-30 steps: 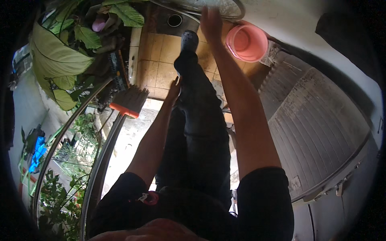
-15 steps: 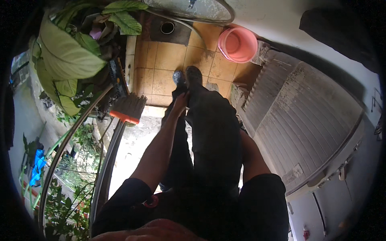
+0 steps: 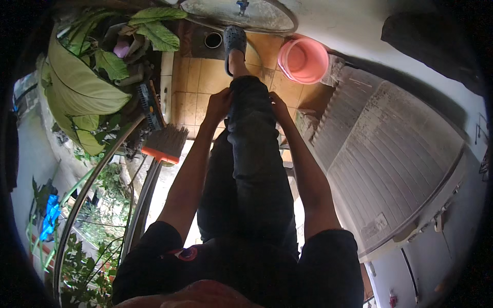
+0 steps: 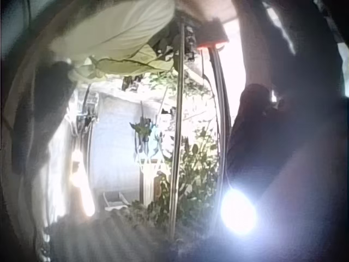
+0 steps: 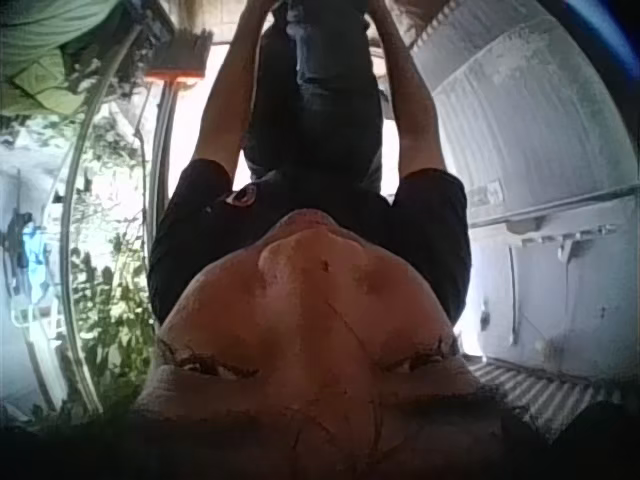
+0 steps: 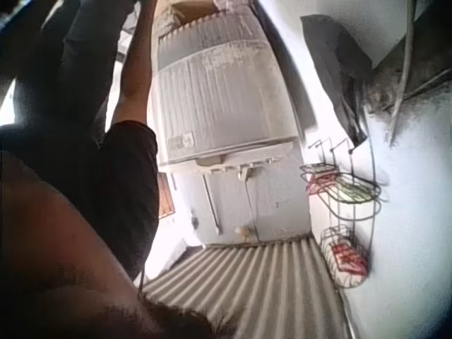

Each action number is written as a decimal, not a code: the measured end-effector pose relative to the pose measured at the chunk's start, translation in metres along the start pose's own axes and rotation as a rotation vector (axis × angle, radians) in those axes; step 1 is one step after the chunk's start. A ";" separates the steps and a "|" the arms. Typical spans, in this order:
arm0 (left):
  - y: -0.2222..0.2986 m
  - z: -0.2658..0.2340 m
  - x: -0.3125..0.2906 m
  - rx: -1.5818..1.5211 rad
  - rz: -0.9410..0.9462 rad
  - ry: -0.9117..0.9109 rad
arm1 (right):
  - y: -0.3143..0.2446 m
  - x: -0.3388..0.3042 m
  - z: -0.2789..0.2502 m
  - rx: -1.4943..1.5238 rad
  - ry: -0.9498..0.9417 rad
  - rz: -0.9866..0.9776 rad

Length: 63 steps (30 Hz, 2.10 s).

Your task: Wash hands and lower arms under a faucet outdoors.

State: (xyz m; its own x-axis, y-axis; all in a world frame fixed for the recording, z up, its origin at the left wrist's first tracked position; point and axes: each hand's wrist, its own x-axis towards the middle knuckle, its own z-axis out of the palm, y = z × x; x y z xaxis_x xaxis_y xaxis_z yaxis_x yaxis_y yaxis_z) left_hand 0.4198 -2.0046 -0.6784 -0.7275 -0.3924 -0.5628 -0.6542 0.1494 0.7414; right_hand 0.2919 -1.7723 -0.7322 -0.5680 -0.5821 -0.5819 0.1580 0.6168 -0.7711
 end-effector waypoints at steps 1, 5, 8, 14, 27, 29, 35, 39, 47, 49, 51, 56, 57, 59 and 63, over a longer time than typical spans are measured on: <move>-0.006 -0.004 -0.008 0.005 -0.009 -0.002 | -0.013 -0.006 0.004 -0.028 -0.015 -0.092; -0.017 -0.004 -0.009 0.177 0.280 0.209 | -0.106 0.051 -0.034 -0.571 0.391 -0.142; -0.018 -0.008 -0.007 -0.211 0.138 0.145 | -0.252 0.132 -0.029 -0.388 0.635 -0.158; 0.081 0.072 0.037 0.148 -0.092 -0.368 | -0.234 0.276 -0.091 -0.661 0.506 0.028; 0.034 0.039 0.019 0.274 -0.296 -0.261 | -0.309 0.215 0.020 -0.940 -0.041 -0.104; 0.037 0.045 0.019 0.326 -0.303 -0.268 | -0.306 0.220 0.014 -1.078 -0.092 -0.173; 0.037 0.041 0.021 0.282 -0.314 -0.269 | -0.293 0.240 -0.006 -1.484 -0.259 -0.390; 0.025 0.027 0.018 0.301 -0.362 -0.261 | -0.292 0.257 0.001 -1.722 -0.382 -0.579; 0.023 0.033 0.020 0.269 -0.331 -0.277 | -0.212 0.329 -0.022 -1.790 -0.170 -0.698; 0.032 0.044 0.025 0.249 -0.302 -0.270 | -0.198 0.341 -0.042 -1.767 -0.097 -0.699; 0.042 0.057 0.031 0.222 -0.264 -0.264 | -0.188 0.343 -0.065 -1.755 -0.019 -0.699; 0.022 0.032 0.027 0.258 -0.300 -0.234 | -0.244 0.274 -0.023 -1.833 -0.060 -0.810; 0.024 0.033 0.027 0.255 -0.295 -0.237 | -0.255 0.265 -0.027 -1.930 -0.115 -0.811; 0.024 0.035 0.028 0.255 -0.286 -0.240 | -0.274 0.251 -0.031 -2.121 -0.227 -0.806; 0.021 0.032 0.027 0.291 -0.324 -0.255 | -0.304 0.231 -0.016 -2.456 -0.486 -0.813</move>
State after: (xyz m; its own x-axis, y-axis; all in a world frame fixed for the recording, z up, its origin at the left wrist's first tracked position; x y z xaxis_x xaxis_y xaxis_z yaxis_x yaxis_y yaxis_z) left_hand 0.3796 -1.9830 -0.6894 -0.4811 -0.2312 -0.8456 -0.8589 0.3176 0.4018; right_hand 0.1001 -2.0861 -0.6279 0.1059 -0.6686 -0.7361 -0.6778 -0.5901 0.4385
